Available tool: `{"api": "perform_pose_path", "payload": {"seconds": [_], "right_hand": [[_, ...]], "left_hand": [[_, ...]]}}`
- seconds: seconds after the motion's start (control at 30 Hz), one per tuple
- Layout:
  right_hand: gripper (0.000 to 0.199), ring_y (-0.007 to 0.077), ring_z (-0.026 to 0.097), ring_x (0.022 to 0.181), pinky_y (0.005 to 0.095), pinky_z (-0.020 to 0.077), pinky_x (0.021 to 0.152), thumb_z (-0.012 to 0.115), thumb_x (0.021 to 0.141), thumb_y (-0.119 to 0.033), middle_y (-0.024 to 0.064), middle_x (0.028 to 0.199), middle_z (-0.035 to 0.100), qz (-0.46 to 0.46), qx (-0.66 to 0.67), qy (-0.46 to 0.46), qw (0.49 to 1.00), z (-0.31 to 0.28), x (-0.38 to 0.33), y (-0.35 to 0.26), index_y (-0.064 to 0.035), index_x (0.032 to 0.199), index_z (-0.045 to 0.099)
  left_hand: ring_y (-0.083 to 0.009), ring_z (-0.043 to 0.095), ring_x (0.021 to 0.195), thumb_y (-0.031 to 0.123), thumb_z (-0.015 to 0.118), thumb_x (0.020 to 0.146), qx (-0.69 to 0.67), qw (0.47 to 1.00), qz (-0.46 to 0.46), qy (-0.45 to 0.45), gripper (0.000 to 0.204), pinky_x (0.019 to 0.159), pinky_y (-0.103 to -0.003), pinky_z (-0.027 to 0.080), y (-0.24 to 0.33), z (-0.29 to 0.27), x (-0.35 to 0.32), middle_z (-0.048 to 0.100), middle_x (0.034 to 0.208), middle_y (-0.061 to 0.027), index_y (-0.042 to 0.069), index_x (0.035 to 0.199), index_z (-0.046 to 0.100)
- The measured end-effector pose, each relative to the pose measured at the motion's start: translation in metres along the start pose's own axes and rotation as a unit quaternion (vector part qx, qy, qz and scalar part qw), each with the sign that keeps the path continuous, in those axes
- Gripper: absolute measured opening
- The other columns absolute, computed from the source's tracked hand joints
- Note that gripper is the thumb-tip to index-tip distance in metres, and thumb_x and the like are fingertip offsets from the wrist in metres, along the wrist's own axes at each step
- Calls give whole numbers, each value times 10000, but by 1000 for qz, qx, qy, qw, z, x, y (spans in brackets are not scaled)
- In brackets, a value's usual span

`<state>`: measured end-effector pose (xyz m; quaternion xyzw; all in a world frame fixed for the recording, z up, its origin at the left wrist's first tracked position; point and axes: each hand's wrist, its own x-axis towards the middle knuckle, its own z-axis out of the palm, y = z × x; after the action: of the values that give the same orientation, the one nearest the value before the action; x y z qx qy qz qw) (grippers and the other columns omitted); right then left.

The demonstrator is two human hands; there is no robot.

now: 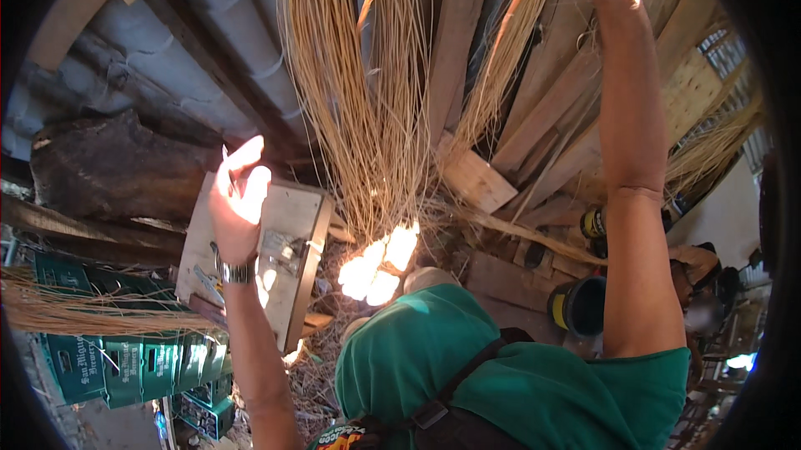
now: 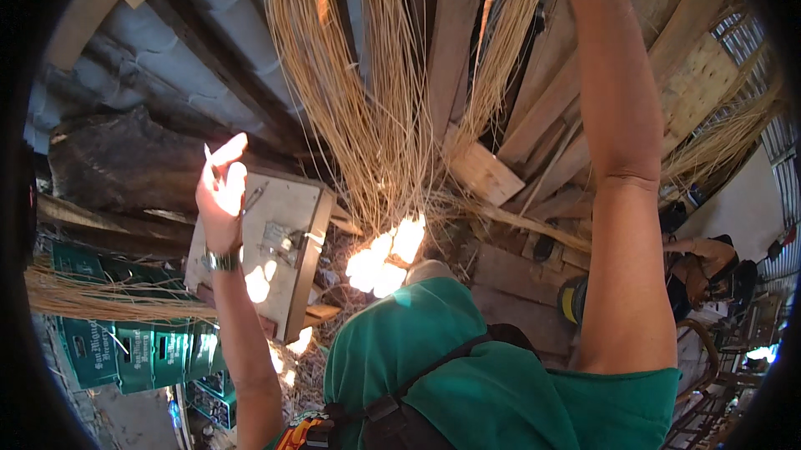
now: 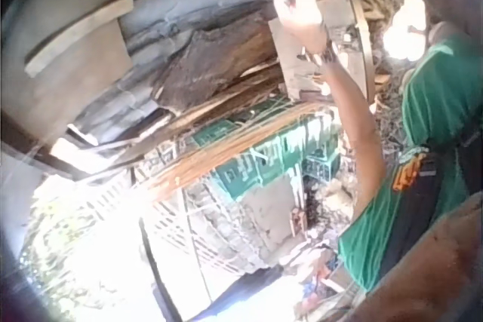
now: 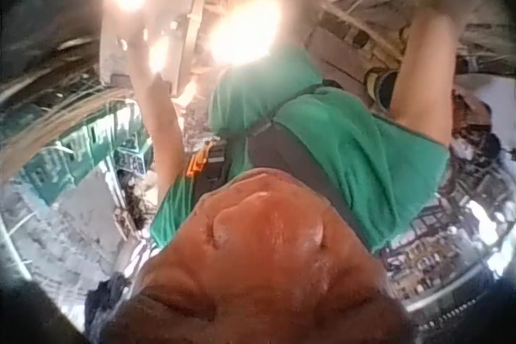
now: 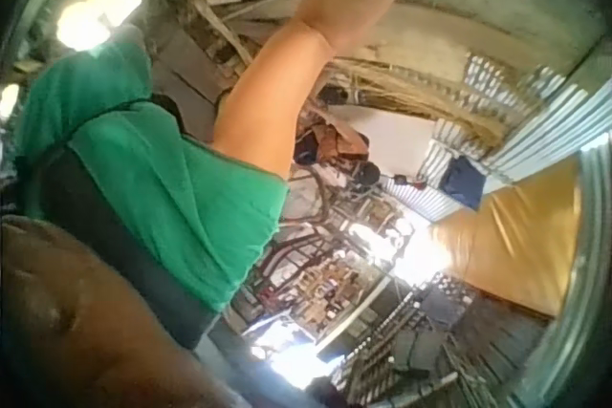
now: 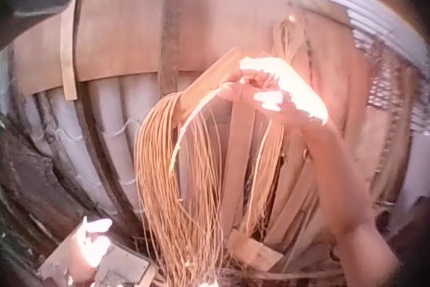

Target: Picking and splitting thin bamboo strips from a bundle in a workshop.

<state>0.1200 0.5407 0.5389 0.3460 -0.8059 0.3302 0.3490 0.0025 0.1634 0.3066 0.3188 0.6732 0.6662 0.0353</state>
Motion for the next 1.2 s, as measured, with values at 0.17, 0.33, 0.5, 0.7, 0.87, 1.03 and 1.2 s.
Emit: {"api": "perform_pose_path", "payload": {"seconds": [0.17, 0.33, 0.5, 0.7, 0.87, 1.03, 1.2], "right_hand": [[182, 113, 580, 877, 257, 451, 813, 642, 893, -162, 26, 888, 633, 63, 74, 72, 993, 5, 3, -9, -31, 1017, 632], [191, 30, 514, 761, 179, 412, 695, 651, 902, -223, -44, 821, 622, 89, -217, 244, 941, -61, 8, 13, -34, 930, 658], [190, 22, 501, 742, 169, 404, 685, 647, 906, -225, -53, 806, 610, 7, -222, 270, 937, -118, 2, 59, -41, 949, 662], [169, 18, 465, 724, 165, 378, 654, 660, 897, -232, -67, 773, 564, 28, -129, 262, 956, -101, 29, 66, -70, 940, 673], [191, 23, 464, 683, 186, 391, 635, 664, 895, -240, -64, 754, 594, -8, -237, 388, 890, -140, 43, 120, -56, 941, 685], [223, 37, 483, 677, 209, 398, 606, 657, 890, -264, -26, 718, 592, 154, -171, 372, 899, -178, 50, 207, -51, 949, 686], [196, 55, 484, 609, 207, 382, 527, 588, 918, -249, -21, 725, 584, 382, 63, 135, 912, -128, 12, 285, -81, 996, 654]], "left_hand": [[-154, 647, 764, -12, 683, 717, -186, 969, 26, -163, 497, 821, -305, 505, 61, 85, 75, 573, 1219, -111, 3, 1196, 548], [-128, 608, 759, 138, 659, 874, -167, 923, -92, -334, 168, 707, -267, 491, 61, 160, 62, 621, 841, -60, 15, 956, 579], [-77, 573, 649, 64, 706, 799, -155, 984, 81, -9, 201, 598, -216, 463, 64, 166, 116, 649, 815, -34, 43, 969, 601], [-85, 565, 658, 125, 736, 796, 86, 972, 207, -64, 432, 665, -234, 479, 121, 205, 213, 627, 831, -23, 21, 1158, 524], [-48, 529, 634, 160, 647, 874, 26, 988, 82, -131, 182, 617, -192, 434, 100, 203, 191, 616, 814, 3, 33, 1001, 619], [-3, 377, 482, 215, 653, 886, -60, 997, 38, -22, 197, 443, -178, 263, 112, 169, 202, 582, 720, 37, 51, 991, 623], [-70, 537, 702, 180, 639, 881, -107, 987, 66, 98, 189, 658, -219, 425, 114, 141, 231, 612, 786, -5, 8, 960, 638]]}}
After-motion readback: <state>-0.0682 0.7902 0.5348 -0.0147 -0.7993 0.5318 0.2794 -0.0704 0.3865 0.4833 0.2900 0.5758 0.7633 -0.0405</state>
